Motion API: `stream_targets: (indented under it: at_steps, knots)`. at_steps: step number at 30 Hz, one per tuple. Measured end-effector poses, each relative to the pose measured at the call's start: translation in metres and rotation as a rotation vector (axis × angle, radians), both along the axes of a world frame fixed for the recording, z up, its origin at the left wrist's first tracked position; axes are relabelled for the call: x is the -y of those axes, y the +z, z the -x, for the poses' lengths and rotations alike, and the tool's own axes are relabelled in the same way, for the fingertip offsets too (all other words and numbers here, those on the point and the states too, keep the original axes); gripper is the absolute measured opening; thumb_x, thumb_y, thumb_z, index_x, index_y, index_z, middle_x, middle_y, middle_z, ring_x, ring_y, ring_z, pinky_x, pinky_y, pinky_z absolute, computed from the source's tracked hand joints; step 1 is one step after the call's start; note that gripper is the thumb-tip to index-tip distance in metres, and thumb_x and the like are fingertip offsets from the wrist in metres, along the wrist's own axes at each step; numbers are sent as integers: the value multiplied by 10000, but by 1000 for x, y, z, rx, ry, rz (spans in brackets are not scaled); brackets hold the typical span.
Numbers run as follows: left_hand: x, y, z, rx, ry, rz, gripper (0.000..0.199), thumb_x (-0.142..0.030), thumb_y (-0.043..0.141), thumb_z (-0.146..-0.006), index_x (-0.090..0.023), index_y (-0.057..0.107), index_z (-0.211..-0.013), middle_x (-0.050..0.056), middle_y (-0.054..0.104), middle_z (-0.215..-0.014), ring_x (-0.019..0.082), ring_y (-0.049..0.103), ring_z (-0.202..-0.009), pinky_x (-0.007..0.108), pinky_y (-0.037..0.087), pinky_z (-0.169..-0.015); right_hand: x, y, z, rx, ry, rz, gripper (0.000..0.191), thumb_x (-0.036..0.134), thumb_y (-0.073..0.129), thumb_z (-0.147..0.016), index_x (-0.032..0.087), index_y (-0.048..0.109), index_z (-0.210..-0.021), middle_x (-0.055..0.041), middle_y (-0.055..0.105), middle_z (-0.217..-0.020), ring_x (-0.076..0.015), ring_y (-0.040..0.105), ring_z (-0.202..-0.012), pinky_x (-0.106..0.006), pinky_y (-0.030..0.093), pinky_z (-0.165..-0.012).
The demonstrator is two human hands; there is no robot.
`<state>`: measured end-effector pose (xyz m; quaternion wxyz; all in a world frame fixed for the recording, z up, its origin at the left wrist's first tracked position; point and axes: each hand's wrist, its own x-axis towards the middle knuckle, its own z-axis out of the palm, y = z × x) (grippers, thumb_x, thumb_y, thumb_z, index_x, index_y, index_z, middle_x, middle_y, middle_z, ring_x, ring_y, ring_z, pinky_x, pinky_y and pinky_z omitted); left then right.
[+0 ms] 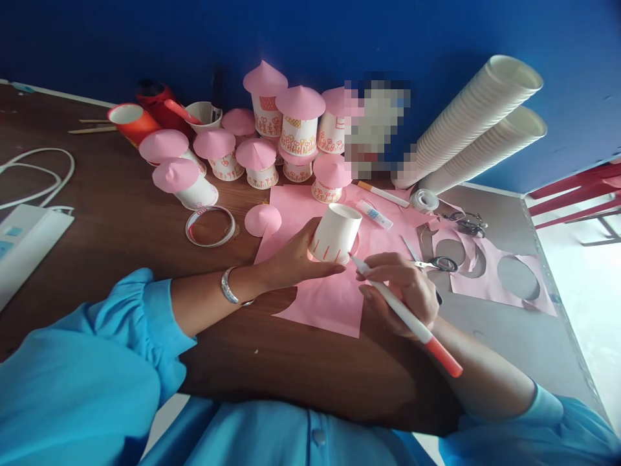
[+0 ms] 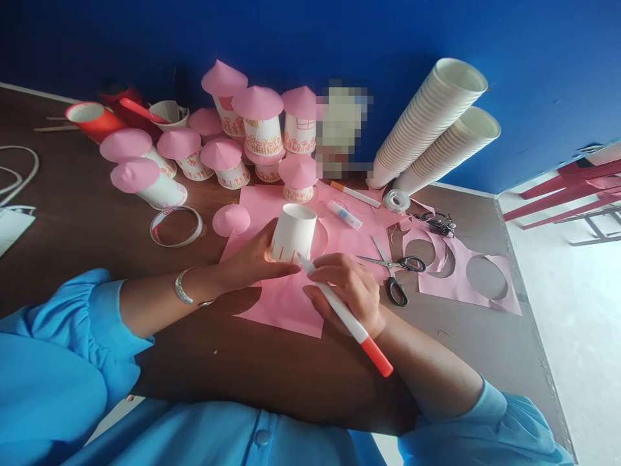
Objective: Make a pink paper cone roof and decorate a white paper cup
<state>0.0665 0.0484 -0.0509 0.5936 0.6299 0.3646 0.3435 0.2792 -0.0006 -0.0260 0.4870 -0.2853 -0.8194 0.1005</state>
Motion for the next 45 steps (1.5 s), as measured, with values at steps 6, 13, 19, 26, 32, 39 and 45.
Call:
stream_targets:
  at_steps: [6,13,19,26,32,39,45]
  knots:
    - [1,3,0,-18,-10,26,655,-487,862,-764,-207,518,-1246,123,647,-1241,311,633,-1137,431,554,-891,2,5,3,80,-18,-74,174,92,651,-891,184,609,-1032,-31,685,-744,-161,675,-599,-268,557,-512]
    - [-1,3,0,-41,-47,11,682,-476,857,-774,-204,503,-1291,129,646,-1290,318,629,-1172,429,548,-916,-2,-3,2,93,-65,-118,145,99,655,-901,177,623,-1019,-50,723,-783,-165,711,-642,-273,590,-532]
    - [0,1,0,-82,-67,10,695,-478,868,-763,-217,508,-1297,126,629,-1328,322,621,-1192,436,547,-929,-4,-3,2,71,-37,-125,154,101,651,-897,180,622,-1027,-46,721,-770,-171,713,-641,-277,599,-520]
    - [1,3,-1,-38,-60,20,697,-465,885,-738,-223,504,-1269,120,632,-1320,332,618,-1200,449,544,-926,-5,-3,1,68,-51,-110,191,102,665,-875,184,631,-1044,-40,726,-780,-172,711,-635,-273,597,-534]
    - [2,4,-1,-36,-62,32,679,-444,890,-739,-224,499,-1249,118,629,-1324,323,617,-1199,441,542,-926,-3,-6,1,71,-37,-119,186,103,669,-876,169,631,-1046,-49,719,-779,-178,702,-633,-285,590,-528]
    - [1,6,-2,-42,-60,23,678,-437,889,-741,-224,497,-1251,115,633,-1305,320,619,-1190,436,541,-925,-4,-7,1,63,-20,-117,195,85,668,-864,151,635,-1044,-54,710,-781,-180,708,-641,-284,592,-554]
    - [1,5,-2,-32,-62,36,682,-461,893,-731,-222,502,-1235,121,634,-1306,325,622,-1184,439,547,-909,-5,-6,2,64,-30,-123,207,97,655,-873,175,631,-1063,-38,718,-772,-176,705,-635,-282,599,-543]
